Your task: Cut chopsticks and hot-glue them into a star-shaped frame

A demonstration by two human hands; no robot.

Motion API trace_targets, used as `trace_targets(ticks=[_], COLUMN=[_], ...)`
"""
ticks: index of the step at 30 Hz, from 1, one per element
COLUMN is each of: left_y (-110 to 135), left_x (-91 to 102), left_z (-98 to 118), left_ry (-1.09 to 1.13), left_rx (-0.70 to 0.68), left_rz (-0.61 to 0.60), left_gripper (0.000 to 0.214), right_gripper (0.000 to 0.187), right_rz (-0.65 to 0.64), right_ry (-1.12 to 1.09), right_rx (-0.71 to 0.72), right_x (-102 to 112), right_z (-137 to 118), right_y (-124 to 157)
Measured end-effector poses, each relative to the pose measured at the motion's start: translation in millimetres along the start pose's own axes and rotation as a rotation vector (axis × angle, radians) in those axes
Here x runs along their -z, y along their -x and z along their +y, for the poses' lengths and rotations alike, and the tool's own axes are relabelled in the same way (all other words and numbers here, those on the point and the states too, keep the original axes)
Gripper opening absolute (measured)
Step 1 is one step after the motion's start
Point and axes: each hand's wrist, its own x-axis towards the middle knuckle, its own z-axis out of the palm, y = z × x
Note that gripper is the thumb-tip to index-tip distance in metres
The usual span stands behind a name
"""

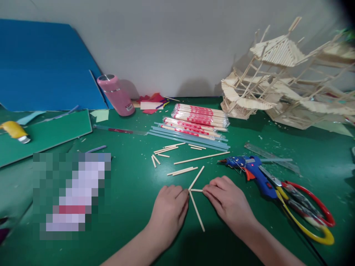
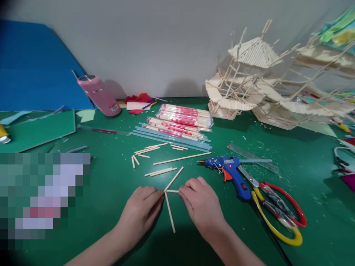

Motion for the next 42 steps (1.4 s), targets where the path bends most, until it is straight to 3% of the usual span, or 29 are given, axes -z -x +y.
trace_targets(ticks=[20, 28, 33, 37, 42], left_y=[-0.3, 0.6, 0.6, 4.1, 9.1], left_x=[-2.4, 11.1, 16.7, 13.2, 10.9], left_z=[-0.4, -12.4, -14.4, -8.0, -4.4], left_ry=[0.079, 0.216, 0.164, 0.055, 0.011], left_rx=[0.028, 0.086, -0.055, -0.214, -0.146], left_rz=[0.084, 0.113, 0.117, 0.079, 0.108], left_gripper=[0.019, 0.019, 0.02, 0.022, 0.02], right_gripper=[0.022, 0.019, 0.015, 0.015, 0.017], right_rz=[-0.019, 0.126, 0.152, 0.159, 0.159], right_ry=[0.015, -0.123, -0.196, -0.209, -0.195], right_rx=[0.006, -0.125, -0.248, -0.236, -0.148], right_x=[2.6, 19.1, 27.3, 21.8, 7.6], right_z=[-1.0, 18.8, 27.8, 22.3, 11.2], right_y=[0.6, 7.1, 16.5, 24.9, 24.4])
